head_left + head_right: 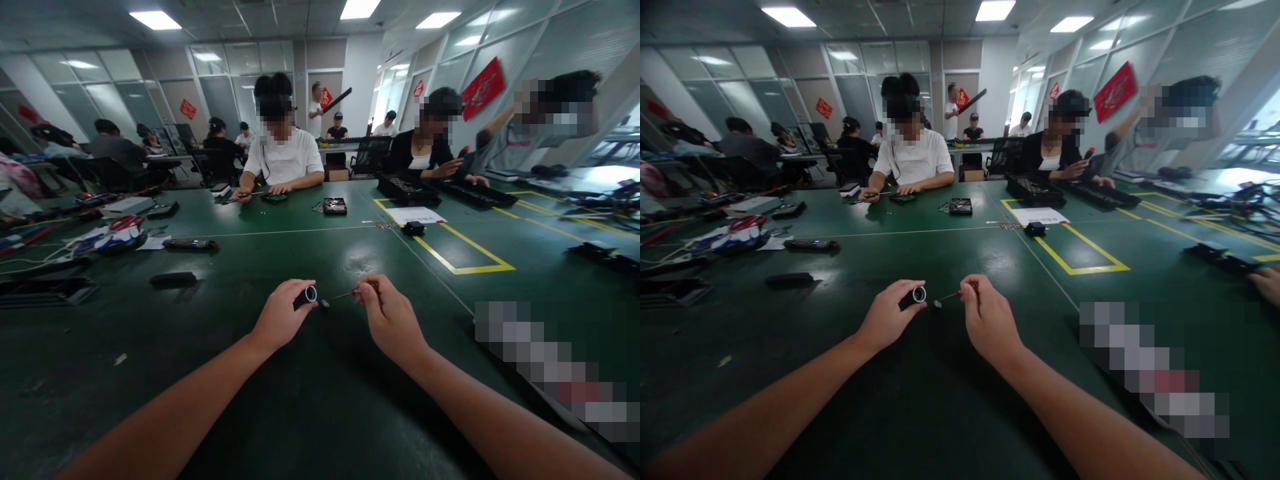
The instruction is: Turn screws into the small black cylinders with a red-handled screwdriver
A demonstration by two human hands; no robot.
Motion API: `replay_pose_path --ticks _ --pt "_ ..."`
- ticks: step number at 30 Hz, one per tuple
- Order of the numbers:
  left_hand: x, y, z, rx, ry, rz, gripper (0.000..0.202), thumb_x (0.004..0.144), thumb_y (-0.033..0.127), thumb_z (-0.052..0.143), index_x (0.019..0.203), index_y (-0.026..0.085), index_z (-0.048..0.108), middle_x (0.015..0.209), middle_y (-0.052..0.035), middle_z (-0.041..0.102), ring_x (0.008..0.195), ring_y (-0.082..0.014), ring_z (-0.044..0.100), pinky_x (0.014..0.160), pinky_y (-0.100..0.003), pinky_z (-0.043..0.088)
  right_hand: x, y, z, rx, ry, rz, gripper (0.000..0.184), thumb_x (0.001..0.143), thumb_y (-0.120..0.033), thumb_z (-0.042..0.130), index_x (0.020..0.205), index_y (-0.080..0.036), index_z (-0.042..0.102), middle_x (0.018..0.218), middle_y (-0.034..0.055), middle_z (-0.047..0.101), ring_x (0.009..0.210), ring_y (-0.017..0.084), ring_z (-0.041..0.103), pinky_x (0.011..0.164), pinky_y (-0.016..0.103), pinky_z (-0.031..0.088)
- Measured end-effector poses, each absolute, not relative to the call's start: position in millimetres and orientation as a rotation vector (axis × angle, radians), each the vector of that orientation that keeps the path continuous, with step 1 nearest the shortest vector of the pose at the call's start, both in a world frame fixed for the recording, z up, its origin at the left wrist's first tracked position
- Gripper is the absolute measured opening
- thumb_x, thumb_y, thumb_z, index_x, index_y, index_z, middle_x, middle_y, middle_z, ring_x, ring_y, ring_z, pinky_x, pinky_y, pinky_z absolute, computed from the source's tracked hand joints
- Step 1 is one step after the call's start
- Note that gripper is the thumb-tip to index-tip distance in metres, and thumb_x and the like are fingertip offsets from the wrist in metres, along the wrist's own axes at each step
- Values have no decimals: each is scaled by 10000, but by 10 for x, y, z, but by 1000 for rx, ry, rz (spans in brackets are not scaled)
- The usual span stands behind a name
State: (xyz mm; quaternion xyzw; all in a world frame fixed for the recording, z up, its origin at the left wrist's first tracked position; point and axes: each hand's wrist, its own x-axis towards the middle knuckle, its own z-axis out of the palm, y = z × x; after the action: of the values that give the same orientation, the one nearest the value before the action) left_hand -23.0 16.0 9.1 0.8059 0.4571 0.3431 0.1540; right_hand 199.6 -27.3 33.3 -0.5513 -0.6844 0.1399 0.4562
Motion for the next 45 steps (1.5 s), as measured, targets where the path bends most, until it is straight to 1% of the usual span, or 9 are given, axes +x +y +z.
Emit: replay_pose_path --ticks 12,16,22,27,30,35,38,40,45 --pt "-174 129 91 2511 1225 719 358 945 96 536 1289 191 566 1272 -81 601 1185 -235 571 1056 -437 489 2064 -230 396 -1338 -1733 177 170 1014 -304 424 976 -219 565 818 50 687 738 217 672 680 334 476" --pt "-141 104 168 2486 1293 573 411 919 40 448 1291 173 561 1224 -105 601 1128 -246 576 989 -434 511 2035 -236 410 -1328 -1802 158 177 1023 -308 417 983 -219 563 818 51 668 739 219 657 679 339 472" --pt "-47 143 259 2545 1343 328 331 910 284 603 1225 195 657 1122 -105 606 1026 -279 587 874 -442 527 2018 -275 442 -1320 -1842 158 168 1030 -309 415 1000 -222 556 832 55 668 754 222 658 691 350 480" --pt "-66 225 187 2573 1319 232 270 958 242 551 1176 200 704 1036 -93 648 962 -248 614 798 -368 517 2021 -291 469 -1300 -1866 157 179 1035 -299 412 998 -215 566 830 55 670 748 214 656 677 341 481" --pt "-177 252 202 2516 1328 254 250 965 277 544 1139 217 713 1031 -78 654 930 -234 623 761 -340 503 2018 -308 480 -1287 -1893 133 159 1034 -280 424 1007 -213 566 836 54 667 744 205 646 674 336 480" --pt "-691 399 403 2121 1442 404 289 957 387 550 1114 224 730 1073 -80 685 984 -233 625 845 -337 477 2035 -359 531 -1190 -1939 44 127 1024 -235 441 1036 -199 562 830 48 645 722 191 620 652 321 474" --pt "-1208 501 549 1588 1588 566 336 904 416 634 1130 181 715 793 -56 627 691 -169 562 562 -238 409 2055 -387 579 -1138 -1960 2 109 1013 -204 454 1038 -188 558 802 34 617 681 174 588 621 304 454" --pt "-1573 511 630 1155 1518 837 302 903 294 638 1170 160 679 787 -39 577 596 -109 483 460 -178 320 2065 -399 603 -1111 -1973 -5 101 1007 -187 458 1036 -183 555 802 32 611 667 166 574 612 298 446" --pt "-2268 299 697 544 1310 1260 203 932 71 471 1007 137 647 785 -19 538 551 -64 439 425 -121 327 2057 -414 585 -1076 -2009 55 92 999 -173 464 1029 -181 551 814 32 618 679 164 581 628 300 457"
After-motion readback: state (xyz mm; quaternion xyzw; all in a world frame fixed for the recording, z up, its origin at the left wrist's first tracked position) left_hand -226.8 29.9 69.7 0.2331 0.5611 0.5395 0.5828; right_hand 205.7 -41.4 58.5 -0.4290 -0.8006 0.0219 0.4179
